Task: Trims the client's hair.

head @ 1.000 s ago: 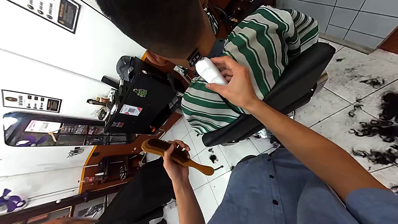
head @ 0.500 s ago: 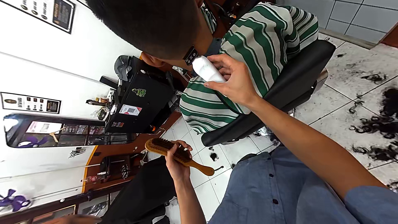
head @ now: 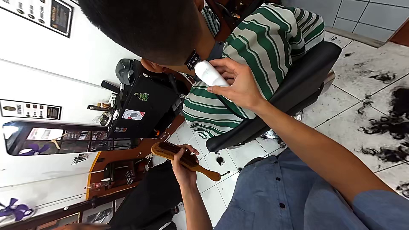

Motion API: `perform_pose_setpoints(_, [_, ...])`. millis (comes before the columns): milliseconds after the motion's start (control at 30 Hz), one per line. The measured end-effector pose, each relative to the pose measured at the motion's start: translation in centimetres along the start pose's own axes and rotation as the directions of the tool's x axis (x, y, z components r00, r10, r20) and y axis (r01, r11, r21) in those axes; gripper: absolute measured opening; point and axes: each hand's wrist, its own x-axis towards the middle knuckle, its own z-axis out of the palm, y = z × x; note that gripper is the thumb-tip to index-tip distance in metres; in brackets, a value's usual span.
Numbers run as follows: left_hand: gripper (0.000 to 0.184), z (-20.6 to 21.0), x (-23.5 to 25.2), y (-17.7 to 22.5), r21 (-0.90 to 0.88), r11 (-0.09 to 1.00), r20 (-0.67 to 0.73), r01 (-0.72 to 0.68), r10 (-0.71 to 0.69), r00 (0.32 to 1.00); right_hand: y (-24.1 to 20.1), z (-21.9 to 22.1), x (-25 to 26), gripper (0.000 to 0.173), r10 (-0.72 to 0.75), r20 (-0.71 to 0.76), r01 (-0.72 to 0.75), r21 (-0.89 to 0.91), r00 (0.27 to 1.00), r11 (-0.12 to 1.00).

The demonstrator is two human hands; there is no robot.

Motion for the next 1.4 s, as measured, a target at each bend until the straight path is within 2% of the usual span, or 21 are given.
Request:
perform_pose_setpoints(233, [0.027,0.2,0.0,0.0,0.036,0.999,-0.031,0.032,-0.031,0.999,-1.0,-1.3,-0.4,0.059,0.024,0.046,-0.026,0.056,0.999,0.998])
perform_pose_setpoints(433, [0.03,0.6,-0.2,-0.1,0.069,0.996,-0.066,0.05,-0.045,0.997,-0.8,-2.8,1.0,0.06,0.025,0.068,-0.027,0.029,0.997,0.999])
perform_pose_setpoints(933, [0.029,2.0,-0.6,-0.7,0.104,0.99,-0.129,0.096,-0.082,0.988,-0.2,-3.3,1.7,0.06,0.056,0.116,-0.068,0.106,0.992,0.992])
perform_pose_setpoints(1400, [0.029,3.9,-0.7,-0.9,0.099,0.987,-0.134,0.128,-0.114,0.984,-0.5,-3.9,1.8,0.061,0.096,0.154,-0.119,0.15,0.983,0.981])
